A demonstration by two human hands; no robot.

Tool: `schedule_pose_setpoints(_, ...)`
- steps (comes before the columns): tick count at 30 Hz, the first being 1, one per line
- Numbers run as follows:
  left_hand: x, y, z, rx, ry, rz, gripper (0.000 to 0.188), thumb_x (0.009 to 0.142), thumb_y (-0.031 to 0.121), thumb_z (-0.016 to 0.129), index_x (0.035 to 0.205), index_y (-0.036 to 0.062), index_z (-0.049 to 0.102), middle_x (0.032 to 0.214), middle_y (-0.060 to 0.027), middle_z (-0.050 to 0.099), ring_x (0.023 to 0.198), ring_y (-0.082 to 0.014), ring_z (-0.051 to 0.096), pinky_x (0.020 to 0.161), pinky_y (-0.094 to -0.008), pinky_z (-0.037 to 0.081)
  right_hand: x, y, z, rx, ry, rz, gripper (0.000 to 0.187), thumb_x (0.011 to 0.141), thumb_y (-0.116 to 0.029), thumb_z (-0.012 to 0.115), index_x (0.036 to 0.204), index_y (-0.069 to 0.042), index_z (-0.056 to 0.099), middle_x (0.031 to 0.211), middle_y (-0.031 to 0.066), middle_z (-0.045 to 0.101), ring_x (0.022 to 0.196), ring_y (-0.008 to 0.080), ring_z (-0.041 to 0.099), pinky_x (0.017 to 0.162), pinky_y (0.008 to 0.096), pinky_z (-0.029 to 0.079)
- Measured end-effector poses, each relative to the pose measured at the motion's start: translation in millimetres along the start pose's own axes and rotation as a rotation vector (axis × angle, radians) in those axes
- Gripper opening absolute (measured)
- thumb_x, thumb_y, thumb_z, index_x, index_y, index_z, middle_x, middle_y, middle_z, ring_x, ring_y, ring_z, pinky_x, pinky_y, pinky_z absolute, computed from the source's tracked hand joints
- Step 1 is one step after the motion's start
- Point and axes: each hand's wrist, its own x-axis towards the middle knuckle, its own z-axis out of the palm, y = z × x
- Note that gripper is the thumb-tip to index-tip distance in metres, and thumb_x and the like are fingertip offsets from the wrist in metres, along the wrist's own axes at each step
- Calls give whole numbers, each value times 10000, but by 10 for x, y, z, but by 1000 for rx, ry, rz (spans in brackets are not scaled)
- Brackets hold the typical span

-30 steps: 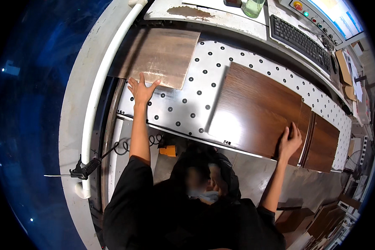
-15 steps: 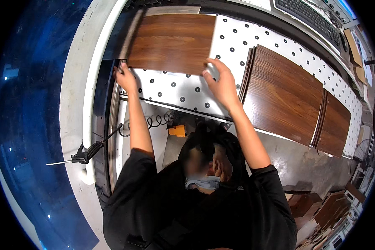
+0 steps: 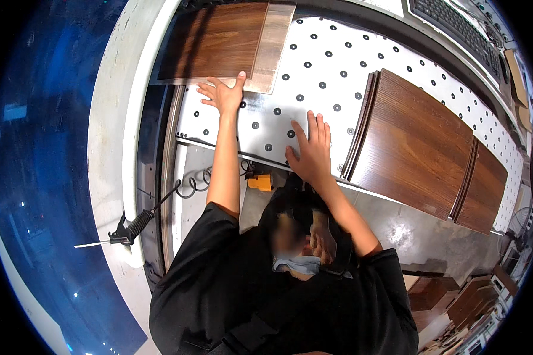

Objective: The person places rectangular wooden panels onto a perforated metal workbench and uses a handheld scanner to scan each panel. The person repeatedly picks up panels, positions them on the table, scans them, and then moves them aside or stacks them. The process is repeated for multiple panels in a continuous workflow.

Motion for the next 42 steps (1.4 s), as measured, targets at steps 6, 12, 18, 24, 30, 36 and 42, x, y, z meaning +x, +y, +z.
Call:
schedule_pose_setpoints(6,659,-231,-194,69,-17,-57,1347,688,788,744,1590,-54,205,1593,-450,66,1501,-597,26,1219,-632,7,25,-9,-10,-11,18,9,658,810,-227,727,1417,-53,539,1528,327,340,1443,536,293,1178,642,230)
schedule_pose_setpoints(12,1313,-1043,-295,-136,-13,22,1257,693,776,751,1594,28,294,1571,-360,315,1542,-497,7,1234,-565,-27,51,-110,-20,-59,-55,26,664,804,-253,727,1408,-45,544,1537,324,321,1462,521,259,1194,633,200)
schedule_pose_setpoints(18,1110,-667,-192,179,151,-139,1321,676,783,756,1565,-72,284,1558,-348,366,1551,-392,188,1258,-440,50,205,-162,12,-8,-11,103,631,812,-229,764,1374,-52,538,1523,352,303,1458,560,217,1183,668,169)
schedule_pose_setpoints(24,995,-757,-195,-89,199,34,1251,673,755,780,1607,79,295,1592,-436,142,1531,-535,26,1219,-619,72,1058,-170,29,-67,-126,52,869,826,-511,765,1496,-76,423,1540,383,277,1471,547,198,1202,641,154)
schedule_pose_setpoints(30,893,-650,-277,-85,222,79,1244,689,752,764,1586,17,312,1598,-397,208,1533,-519,65,1221,-623,71,1679,126,-71,-223,-246,-192,849,863,-547,721,1495,-60,430,1473,415,358,1426,565,293,1190,589,238)
schedule_pose_setpoints(36,879,-620,-285,-67,260,97,1225,675,731,789,1536,-41,385,1575,-389,280,1528,-499,113,1241,-561,82,1812,251,3,-458,-182,-423,789,894,-617,646,1448,-87,462,1216,400,524,1090,502,574,929,537,517)
schedule_pose_setpoints(42,946,-688,-303,-144,266,142,1162,687,671,819,1513,-44,426,1552,-353,354,1510,-470,187,1248,-498,133,1902,215,17,-393,-318,-364,858,882,-635,657,1485,-75,413,1288,489,462,1162,649,538,865,574,564)
